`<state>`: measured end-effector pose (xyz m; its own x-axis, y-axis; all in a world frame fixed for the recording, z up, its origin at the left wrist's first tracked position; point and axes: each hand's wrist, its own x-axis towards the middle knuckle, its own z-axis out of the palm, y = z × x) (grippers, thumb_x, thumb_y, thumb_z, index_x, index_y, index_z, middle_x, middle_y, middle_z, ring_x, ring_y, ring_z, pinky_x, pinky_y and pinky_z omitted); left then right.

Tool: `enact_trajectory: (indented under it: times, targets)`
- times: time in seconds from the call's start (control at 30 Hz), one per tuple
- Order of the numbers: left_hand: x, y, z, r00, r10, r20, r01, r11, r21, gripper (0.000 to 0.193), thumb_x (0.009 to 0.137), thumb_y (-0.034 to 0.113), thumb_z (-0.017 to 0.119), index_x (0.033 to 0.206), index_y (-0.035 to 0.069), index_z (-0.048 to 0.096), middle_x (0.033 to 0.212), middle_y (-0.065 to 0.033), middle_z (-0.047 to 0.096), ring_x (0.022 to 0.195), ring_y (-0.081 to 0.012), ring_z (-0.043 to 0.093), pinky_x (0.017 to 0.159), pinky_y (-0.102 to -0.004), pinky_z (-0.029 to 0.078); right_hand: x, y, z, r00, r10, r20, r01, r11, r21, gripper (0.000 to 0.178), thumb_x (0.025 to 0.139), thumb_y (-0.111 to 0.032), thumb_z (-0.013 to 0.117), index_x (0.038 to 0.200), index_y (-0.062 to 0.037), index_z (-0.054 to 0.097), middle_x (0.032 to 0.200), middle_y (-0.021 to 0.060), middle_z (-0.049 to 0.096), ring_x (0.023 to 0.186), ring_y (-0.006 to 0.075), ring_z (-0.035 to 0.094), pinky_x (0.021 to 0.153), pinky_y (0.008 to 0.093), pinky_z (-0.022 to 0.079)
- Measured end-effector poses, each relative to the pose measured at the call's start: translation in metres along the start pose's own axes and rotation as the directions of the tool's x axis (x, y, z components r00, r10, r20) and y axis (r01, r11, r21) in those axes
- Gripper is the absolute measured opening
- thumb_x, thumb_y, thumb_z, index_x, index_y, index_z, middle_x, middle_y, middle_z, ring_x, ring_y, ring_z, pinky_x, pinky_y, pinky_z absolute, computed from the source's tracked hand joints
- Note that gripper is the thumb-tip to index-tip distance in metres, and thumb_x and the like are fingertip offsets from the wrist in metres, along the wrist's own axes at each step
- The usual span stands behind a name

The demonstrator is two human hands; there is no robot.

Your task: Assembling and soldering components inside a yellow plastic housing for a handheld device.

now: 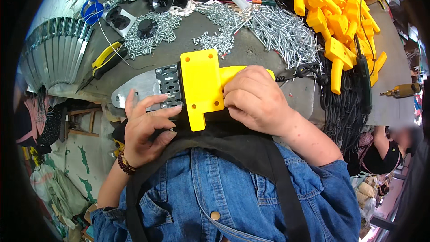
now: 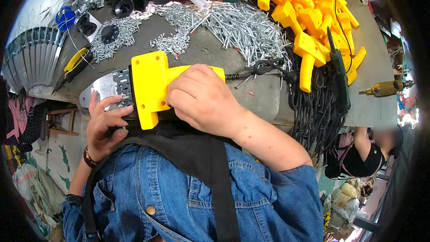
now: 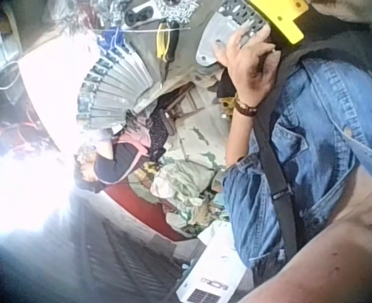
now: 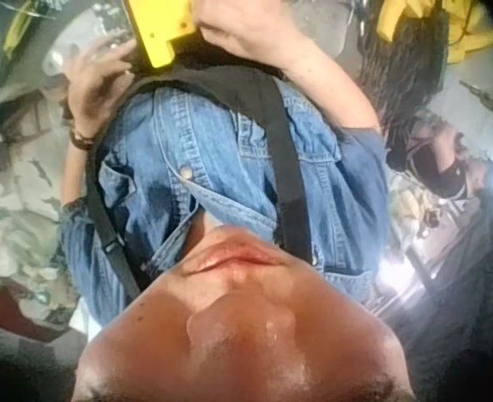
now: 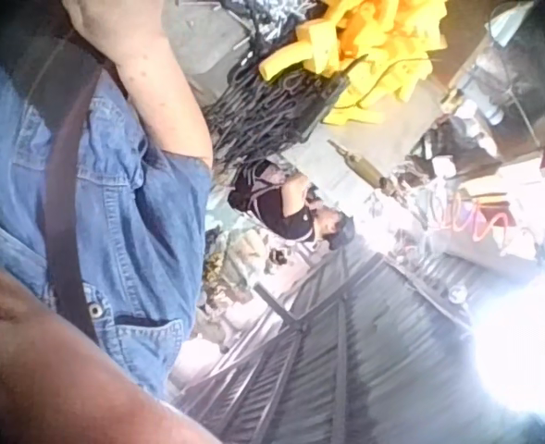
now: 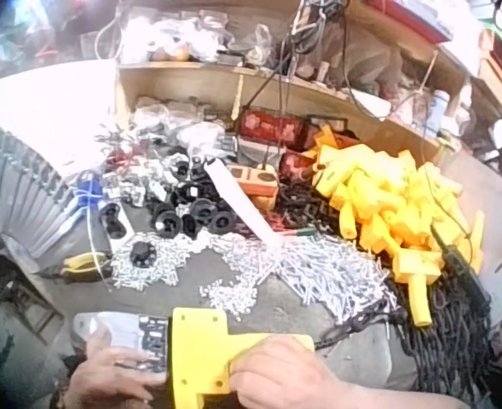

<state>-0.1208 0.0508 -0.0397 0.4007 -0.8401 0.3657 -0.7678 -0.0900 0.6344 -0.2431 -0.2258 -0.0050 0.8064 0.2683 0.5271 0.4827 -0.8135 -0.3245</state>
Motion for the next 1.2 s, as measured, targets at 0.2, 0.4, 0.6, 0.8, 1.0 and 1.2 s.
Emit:
enact_trajectory:
  times: [0.2, 0.4, 0.6, 0.8, 1.0, 1.2]
  targets:
    - [0.024, 0.008, -0.018, 0.998, 0.013, -0.054, -0.015, 1.000, -0.025, 0.019, 0.075, 0.005, 0.075, 0.089, 0.011, 0.064, 0.115, -0.0082, 0.071, 0.114, -0.0321, 0.062, 0.111, -0.0546, 0.030, -0.009, 0.011, -0.044, 0.995, 0.097, 0.010, -0.094, 0.981, -0.168, 0.023, 0.069, 0.001, 0.069, 0.087, -0.0076, 0.058, 0.084, 0.0085, 0.061, 0.082, 0.0294, 0.064, 0.076, 0.0401, 0.053]
    - [0.109, 0.040, -0.017, 0.978, 0.197, 0.067, -0.176, 0.957, -0.230, 0.011, 0.080, 0.004, 0.070, 0.089, 0.006, 0.065, 0.121, -0.0172, 0.067, 0.107, -0.0330, 0.064, 0.096, -0.0414, 0.048, 0.012, -0.004, -0.073, 0.988, 0.123, -0.093, -0.121, 0.992, 0.018, 0.028, 0.065, 0.010, 0.072, 0.084, -0.0062, 0.059, 0.081, 0.0084, 0.065, 0.076, 0.0245, 0.068, 0.067, 0.0303, 0.054]
    - [0.116, 0.045, -0.007, 0.936, 0.133, 0.325, 0.030, 0.892, -0.451, 0.007, 0.084, 0.006, 0.070, 0.089, 0.003, 0.066, 0.107, -0.0144, 0.069, 0.092, -0.0256, 0.068, 0.081, -0.0335, 0.052, 0.021, 0.000, -0.071, 0.973, 0.171, -0.155, -0.112, 0.937, 0.332, 0.023, 0.071, 0.005, 0.078, 0.082, -0.0065, 0.062, 0.082, 0.0057, 0.068, 0.079, 0.0197, 0.068, 0.070, 0.0284, 0.054]
    - [0.130, -0.018, -0.055, 0.960, -0.275, 0.046, 0.209, 0.600, -0.772, 0.017, 0.100, 0.016, 0.059, 0.105, 0.000, 0.063, 0.099, -0.0069, 0.068, 0.077, -0.0060, 0.060, 0.071, -0.0196, 0.050, 0.023, 0.076, -0.079, 0.723, 0.674, 0.149, -0.594, 0.718, -0.364, 0.023, 0.088, -0.026, 0.069, 0.095, -0.0044, 0.073, 0.084, 0.0128, 0.072, 0.081, 0.0288, 0.070, 0.075, 0.0383, 0.055]
    - [0.130, -0.084, -0.119, 0.786, -0.575, -0.228, 0.014, 0.384, -0.923, 0.016, 0.100, 0.009, 0.057, 0.108, -0.004, 0.062, 0.101, -0.0109, 0.069, 0.089, -0.0185, 0.068, 0.088, -0.0292, 0.057, 0.041, 0.095, -0.034, 0.647, 0.737, 0.194, -0.500, 0.602, -0.622, 0.021, 0.077, -0.023, 0.064, 0.079, -0.0034, 0.071, 0.084, 0.0168, 0.070, 0.086, 0.0359, 0.069, 0.078, 0.0460, 0.055]
    - [0.096, -0.086, -0.094, 0.733, -0.572, -0.368, 0.102, 0.628, -0.771, 0.019, 0.097, 0.012, 0.063, 0.111, -0.001, 0.063, 0.113, -0.0062, 0.066, 0.100, -0.0116, 0.060, 0.091, -0.0247, 0.049, 0.034, 0.096, -0.038, 0.638, 0.746, 0.193, -0.493, 0.587, -0.642, 0.020, 0.079, -0.023, 0.065, 0.081, -0.0041, 0.069, 0.084, 0.0156, 0.070, 0.085, 0.0344, 0.069, 0.079, 0.0447, 0.054]
